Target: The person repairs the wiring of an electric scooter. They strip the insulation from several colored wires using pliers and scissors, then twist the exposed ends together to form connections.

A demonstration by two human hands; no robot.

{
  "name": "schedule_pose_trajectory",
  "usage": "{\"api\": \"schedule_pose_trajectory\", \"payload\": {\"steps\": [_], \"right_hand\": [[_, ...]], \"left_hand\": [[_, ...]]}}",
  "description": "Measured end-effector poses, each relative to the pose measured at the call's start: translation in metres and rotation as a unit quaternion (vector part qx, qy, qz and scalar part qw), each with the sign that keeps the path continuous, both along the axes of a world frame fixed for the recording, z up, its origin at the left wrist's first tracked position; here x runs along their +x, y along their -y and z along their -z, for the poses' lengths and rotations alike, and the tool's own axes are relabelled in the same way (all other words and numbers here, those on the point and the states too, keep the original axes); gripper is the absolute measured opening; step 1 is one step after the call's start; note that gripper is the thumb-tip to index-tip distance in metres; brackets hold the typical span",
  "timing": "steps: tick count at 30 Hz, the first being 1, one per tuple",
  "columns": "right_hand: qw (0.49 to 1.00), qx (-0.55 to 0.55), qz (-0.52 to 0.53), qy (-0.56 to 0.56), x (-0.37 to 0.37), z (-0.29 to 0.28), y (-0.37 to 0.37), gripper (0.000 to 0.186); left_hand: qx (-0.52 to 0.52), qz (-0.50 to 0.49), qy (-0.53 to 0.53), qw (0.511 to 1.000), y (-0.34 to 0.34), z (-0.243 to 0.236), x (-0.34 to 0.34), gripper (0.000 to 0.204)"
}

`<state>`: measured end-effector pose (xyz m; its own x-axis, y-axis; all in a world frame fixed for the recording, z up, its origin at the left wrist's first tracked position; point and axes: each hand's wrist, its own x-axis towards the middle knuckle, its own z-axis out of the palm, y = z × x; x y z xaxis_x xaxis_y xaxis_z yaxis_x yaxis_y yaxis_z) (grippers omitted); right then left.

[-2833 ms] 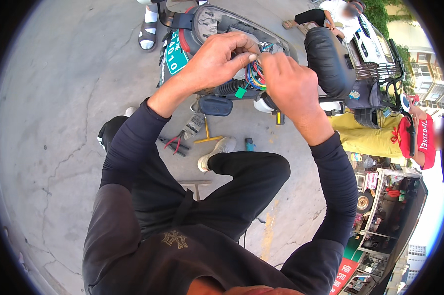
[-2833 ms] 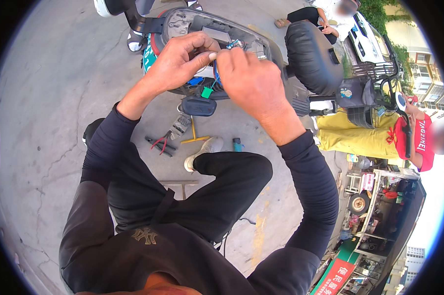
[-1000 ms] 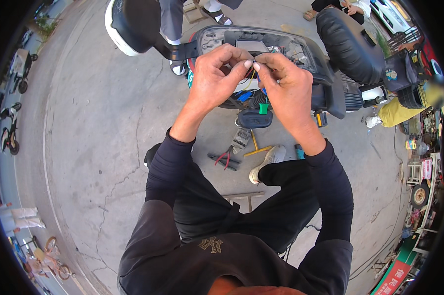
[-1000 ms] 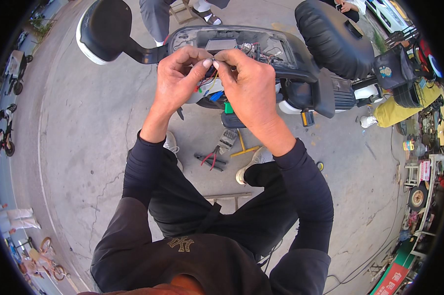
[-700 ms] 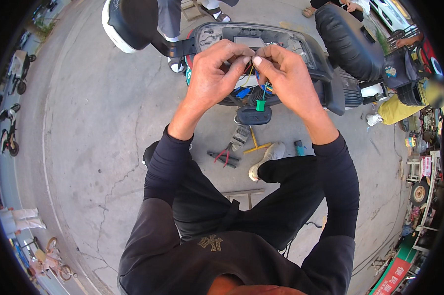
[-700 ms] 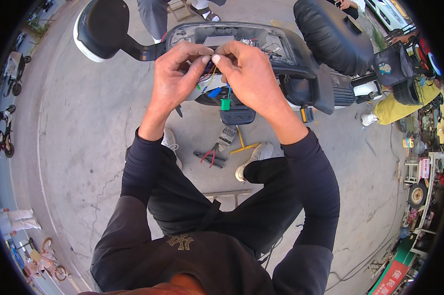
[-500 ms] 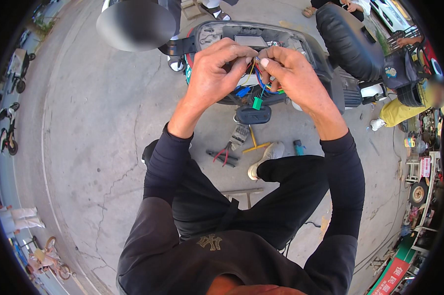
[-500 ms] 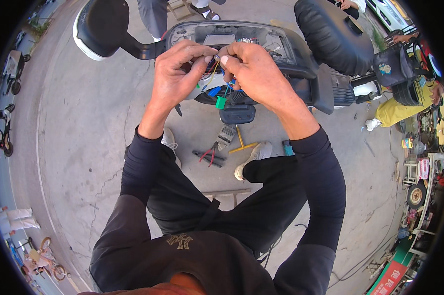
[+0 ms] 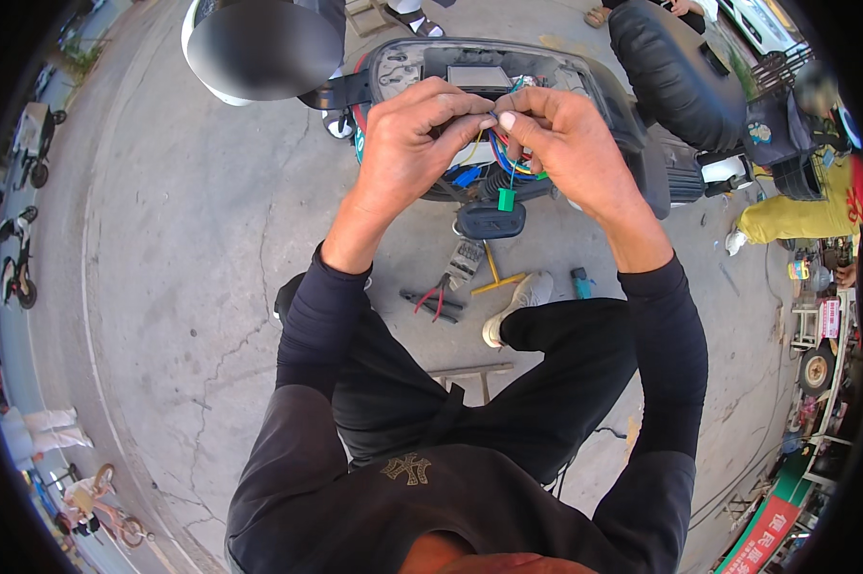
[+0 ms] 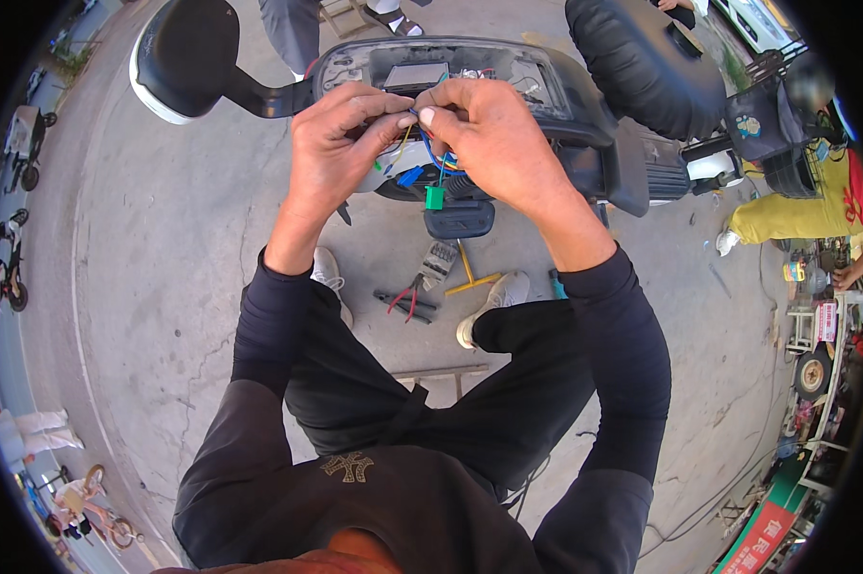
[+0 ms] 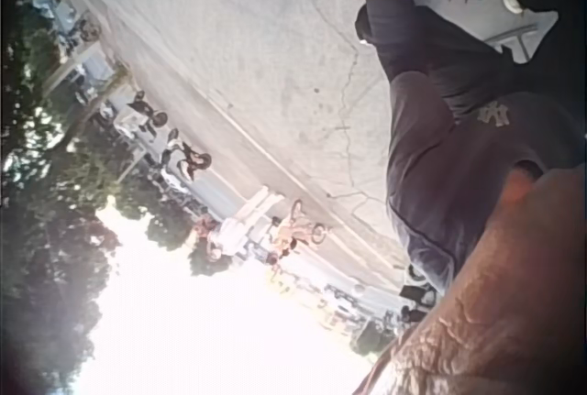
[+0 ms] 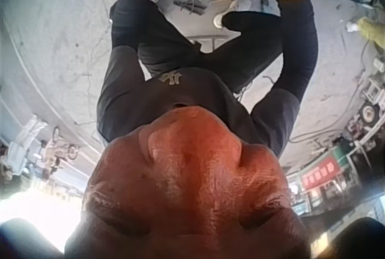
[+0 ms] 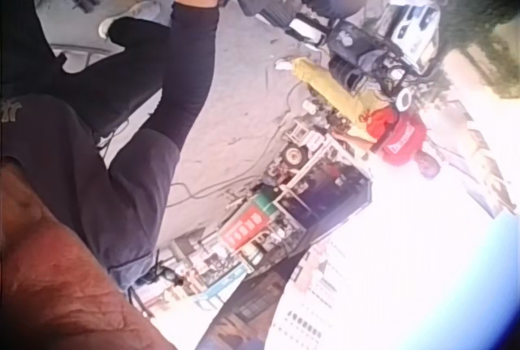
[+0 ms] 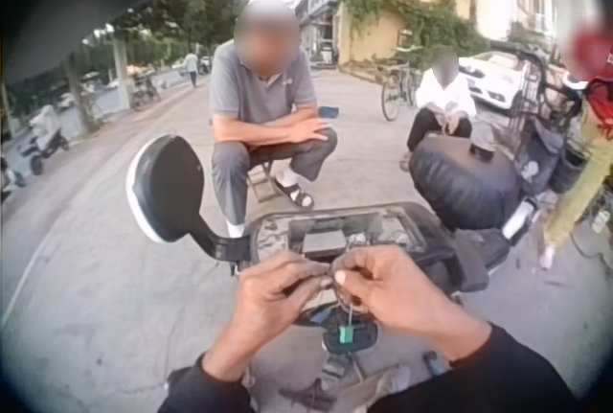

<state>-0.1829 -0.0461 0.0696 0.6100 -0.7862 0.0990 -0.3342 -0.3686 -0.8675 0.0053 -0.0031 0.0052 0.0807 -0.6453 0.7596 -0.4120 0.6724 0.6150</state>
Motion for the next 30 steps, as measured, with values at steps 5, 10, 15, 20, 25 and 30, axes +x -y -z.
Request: {"api": "schedule_pose_trajectory", "payload": {"steps": [5,10,15,20,25,30], "right_hand": [[0.999,-0.002,0.042,0.025,-0.004,0.007,-0.008,0.020],[0.989,-0.118,0.090,0.023,0.015,0.000,-0.016,0.016],[0.995,-0.026,0.064,0.072,0.010,0.000,-0.014,0.020],[0.990,0.065,-0.007,0.123,0.003,0.008,-0.003,0.021],[0.990,0.088,-0.009,0.111,-0.005,-0.002,-0.002,0.019],[0.997,0.029,-0.001,0.066,0.000,-0.011,0.002,0.017]], "left_hand": [[0.073,0.021,-0.046,0.996,-0.006,-0.011,-0.013,0.010],[0.071,-0.058,-0.030,0.995,-0.012,-0.011,-0.011,0.011],[-0.047,-0.128,0.053,0.989,-0.008,-0.014,-0.017,0.013],[0.044,-0.014,-0.005,0.999,-0.006,-0.015,-0.006,0.018],[-0.012,-0.048,0.064,0.997,-0.005,-0.025,-0.010,0.021],[-0.049,-0.115,0.135,0.983,-0.002,-0.024,-0.006,0.021]]}}
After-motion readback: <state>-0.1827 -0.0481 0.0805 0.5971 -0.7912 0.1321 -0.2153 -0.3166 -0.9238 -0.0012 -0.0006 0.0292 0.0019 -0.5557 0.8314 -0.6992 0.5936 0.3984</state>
